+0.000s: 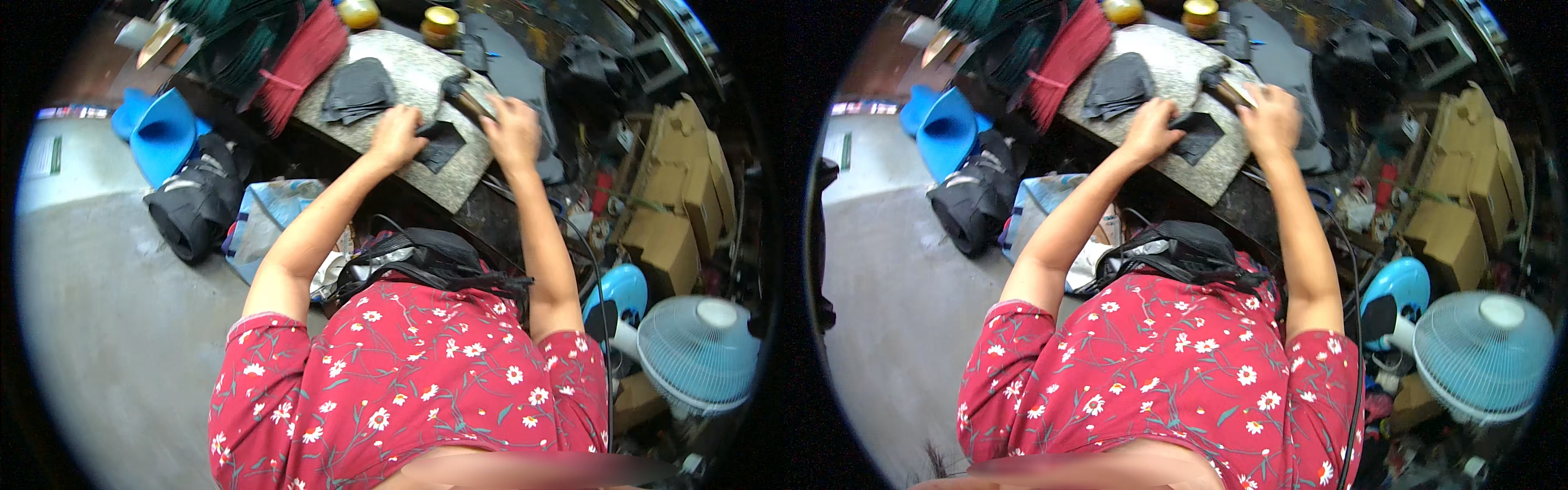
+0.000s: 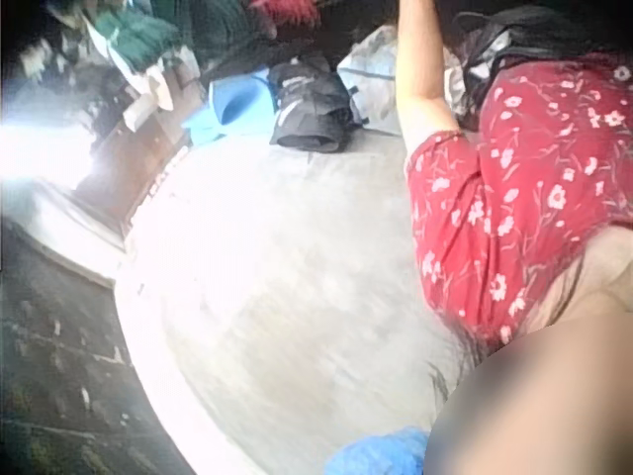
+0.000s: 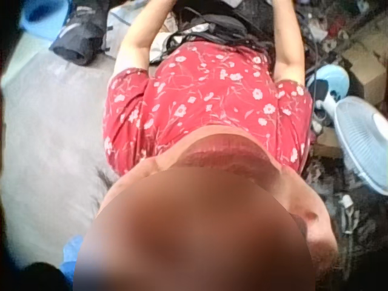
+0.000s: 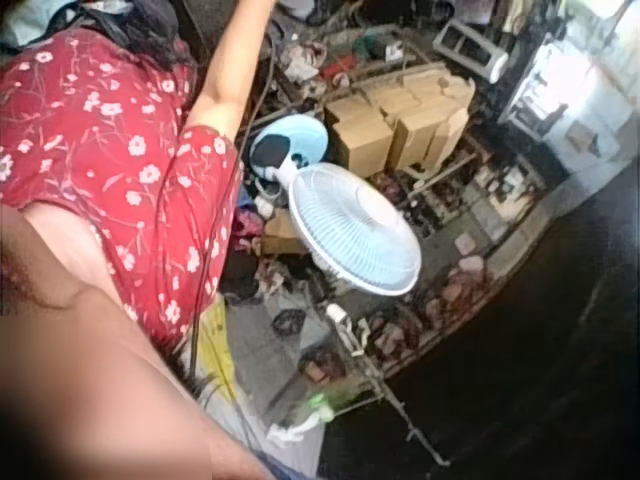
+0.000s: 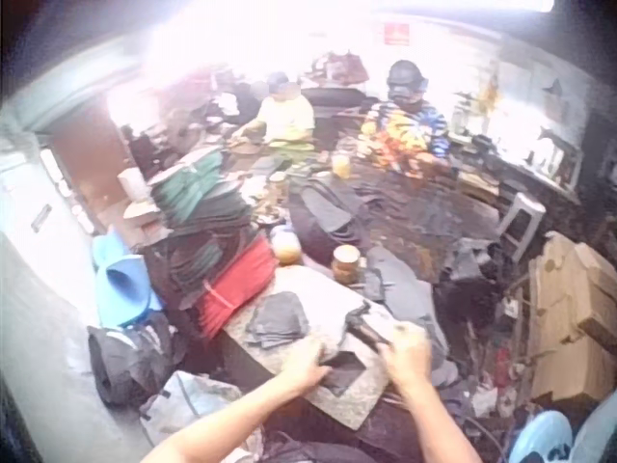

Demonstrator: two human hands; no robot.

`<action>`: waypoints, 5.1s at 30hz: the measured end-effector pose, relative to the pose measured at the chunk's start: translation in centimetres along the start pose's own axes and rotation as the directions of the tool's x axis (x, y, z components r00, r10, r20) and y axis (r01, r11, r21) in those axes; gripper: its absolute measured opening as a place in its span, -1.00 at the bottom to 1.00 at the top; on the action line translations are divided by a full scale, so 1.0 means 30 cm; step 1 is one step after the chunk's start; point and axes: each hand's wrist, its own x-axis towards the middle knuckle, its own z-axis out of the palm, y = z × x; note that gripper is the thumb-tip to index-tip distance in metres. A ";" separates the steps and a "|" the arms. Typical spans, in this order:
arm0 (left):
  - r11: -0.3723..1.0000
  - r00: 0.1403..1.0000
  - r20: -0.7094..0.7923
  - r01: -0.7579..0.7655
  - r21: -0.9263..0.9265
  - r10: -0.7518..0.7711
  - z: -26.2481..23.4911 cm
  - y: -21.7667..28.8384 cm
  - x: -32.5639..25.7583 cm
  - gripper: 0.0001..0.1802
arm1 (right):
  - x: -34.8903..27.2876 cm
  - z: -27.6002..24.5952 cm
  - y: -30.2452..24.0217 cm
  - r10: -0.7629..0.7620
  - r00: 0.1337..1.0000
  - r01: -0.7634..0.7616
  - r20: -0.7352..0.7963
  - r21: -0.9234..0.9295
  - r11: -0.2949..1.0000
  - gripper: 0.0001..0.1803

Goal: The person cuts black leather pieces with scissors, aligns them, and applies adhesive from a small jar to the edges. They then stack the finished pieces on the workbench.

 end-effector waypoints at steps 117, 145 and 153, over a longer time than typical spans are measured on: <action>0.611 0.927 0.304 0.374 -0.697 -0.220 -0.037 -0.016 -0.034 -0.52 | -0.028 0.025 0.001 0.117 0.969 -0.118 0.216 -0.010 0.993 -0.45; 0.131 0.937 0.302 0.326 -0.936 -0.177 -0.067 0.164 -0.055 -0.64 | -0.513 -0.377 0.171 0.391 0.577 -0.745 0.717 0.265 0.612 -0.69; 0.198 0.950 0.278 0.302 -0.933 -0.141 -0.061 0.202 -0.049 -0.64 | -0.438 -0.400 0.056 0.179 0.517 -0.854 0.837 0.488 0.182 -0.79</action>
